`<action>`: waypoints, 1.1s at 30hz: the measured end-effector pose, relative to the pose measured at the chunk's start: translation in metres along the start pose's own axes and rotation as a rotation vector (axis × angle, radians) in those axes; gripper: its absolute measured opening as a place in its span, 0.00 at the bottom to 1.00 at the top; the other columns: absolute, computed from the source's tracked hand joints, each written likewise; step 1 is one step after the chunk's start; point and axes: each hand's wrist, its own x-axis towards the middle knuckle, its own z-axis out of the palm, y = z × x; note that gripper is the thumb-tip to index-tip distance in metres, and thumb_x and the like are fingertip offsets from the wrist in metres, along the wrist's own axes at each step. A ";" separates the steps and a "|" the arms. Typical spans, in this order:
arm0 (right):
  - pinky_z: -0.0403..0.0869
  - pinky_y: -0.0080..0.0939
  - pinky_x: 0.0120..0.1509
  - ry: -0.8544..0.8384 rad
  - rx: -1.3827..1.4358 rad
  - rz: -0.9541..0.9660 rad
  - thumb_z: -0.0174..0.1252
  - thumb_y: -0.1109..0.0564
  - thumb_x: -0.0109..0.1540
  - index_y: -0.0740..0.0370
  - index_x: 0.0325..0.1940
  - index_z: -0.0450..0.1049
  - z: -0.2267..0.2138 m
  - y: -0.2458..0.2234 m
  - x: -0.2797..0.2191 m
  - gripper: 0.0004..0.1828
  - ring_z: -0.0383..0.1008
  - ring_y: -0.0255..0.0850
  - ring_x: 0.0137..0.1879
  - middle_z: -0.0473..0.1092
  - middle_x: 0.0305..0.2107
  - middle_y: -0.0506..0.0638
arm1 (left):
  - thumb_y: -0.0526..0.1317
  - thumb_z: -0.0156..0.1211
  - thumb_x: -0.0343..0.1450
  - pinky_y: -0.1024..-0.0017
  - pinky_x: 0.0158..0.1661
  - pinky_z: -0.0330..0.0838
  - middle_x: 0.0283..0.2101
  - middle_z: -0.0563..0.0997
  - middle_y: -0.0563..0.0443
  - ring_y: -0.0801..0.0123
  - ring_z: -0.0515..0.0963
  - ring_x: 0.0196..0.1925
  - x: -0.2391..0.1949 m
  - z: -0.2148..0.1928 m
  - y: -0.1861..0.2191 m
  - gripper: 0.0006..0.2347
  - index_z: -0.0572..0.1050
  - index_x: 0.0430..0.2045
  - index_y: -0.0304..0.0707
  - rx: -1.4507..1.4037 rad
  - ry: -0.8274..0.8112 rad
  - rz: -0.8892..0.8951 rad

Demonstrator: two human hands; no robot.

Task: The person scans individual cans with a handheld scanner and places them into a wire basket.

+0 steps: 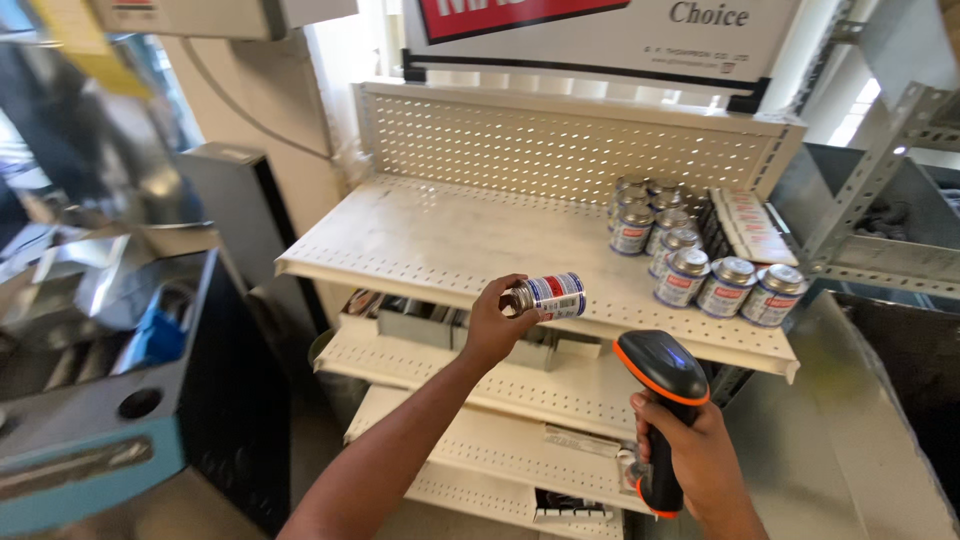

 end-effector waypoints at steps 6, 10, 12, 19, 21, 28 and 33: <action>0.61 0.46 0.27 -0.173 -0.082 0.097 0.63 0.66 0.58 0.72 0.31 0.73 0.039 -0.012 -0.068 0.06 0.58 0.48 0.19 0.63 0.17 0.59 | 0.44 0.73 0.57 0.71 0.40 0.78 0.48 0.78 0.47 0.65 0.78 0.43 -0.093 -0.049 0.026 0.29 0.73 0.53 0.35 0.021 0.144 0.014; 0.59 0.45 0.25 -0.259 -0.113 0.110 0.62 0.65 0.58 0.73 0.33 0.76 0.061 0.003 -0.097 0.05 0.59 0.48 0.19 0.63 0.17 0.60 | 0.44 0.72 0.56 0.73 0.38 0.76 0.45 0.81 0.49 0.69 0.80 0.40 -0.142 -0.088 0.037 0.27 0.76 0.50 0.38 -0.001 0.212 0.015; 0.60 0.43 0.24 -0.326 -0.105 0.061 0.63 0.64 0.59 0.72 0.29 0.72 0.071 0.013 -0.106 0.08 0.58 0.46 0.17 0.63 0.15 0.58 | 0.42 0.72 0.58 0.74 0.41 0.76 0.50 0.78 0.49 0.69 0.79 0.43 -0.157 -0.109 0.029 0.24 0.76 0.50 0.41 0.063 0.251 0.115; 0.62 0.46 0.25 -0.447 -0.183 0.114 0.62 0.66 0.59 0.72 0.33 0.72 0.126 0.019 -0.139 0.05 0.59 0.48 0.18 0.64 0.17 0.60 | 0.40 0.71 0.60 0.76 0.36 0.76 0.45 0.79 0.49 0.72 0.77 0.38 -0.203 -0.187 0.038 0.23 0.76 0.50 0.37 0.007 0.335 0.069; 0.61 0.45 0.24 -0.472 -0.191 0.101 0.62 0.66 0.59 0.72 0.32 0.72 0.147 0.027 -0.145 0.06 0.60 0.49 0.18 0.64 0.18 0.60 | 0.42 0.72 0.58 0.74 0.43 0.80 0.48 0.78 0.46 0.69 0.81 0.43 -0.213 -0.210 0.033 0.26 0.75 0.51 0.34 -0.012 0.390 0.060; 0.64 0.40 0.24 -0.649 -0.183 0.123 0.60 0.65 0.59 0.68 0.39 0.71 0.230 0.094 -0.146 0.06 0.63 0.45 0.19 0.65 0.21 0.58 | 0.46 0.71 0.56 0.70 0.55 0.72 0.49 0.77 0.47 0.64 0.79 0.51 -0.278 -0.319 -0.037 0.28 0.76 0.51 0.38 0.300 0.552 0.043; 0.63 0.40 0.26 -0.715 -0.289 0.119 0.59 0.62 0.63 0.69 0.38 0.70 0.320 0.119 -0.178 0.06 0.60 0.45 0.22 0.63 0.21 0.59 | 0.46 0.68 0.55 0.71 0.56 0.71 0.48 0.74 0.45 0.62 0.80 0.48 -0.346 -0.433 -0.149 0.29 0.76 0.52 0.39 0.500 0.659 -0.252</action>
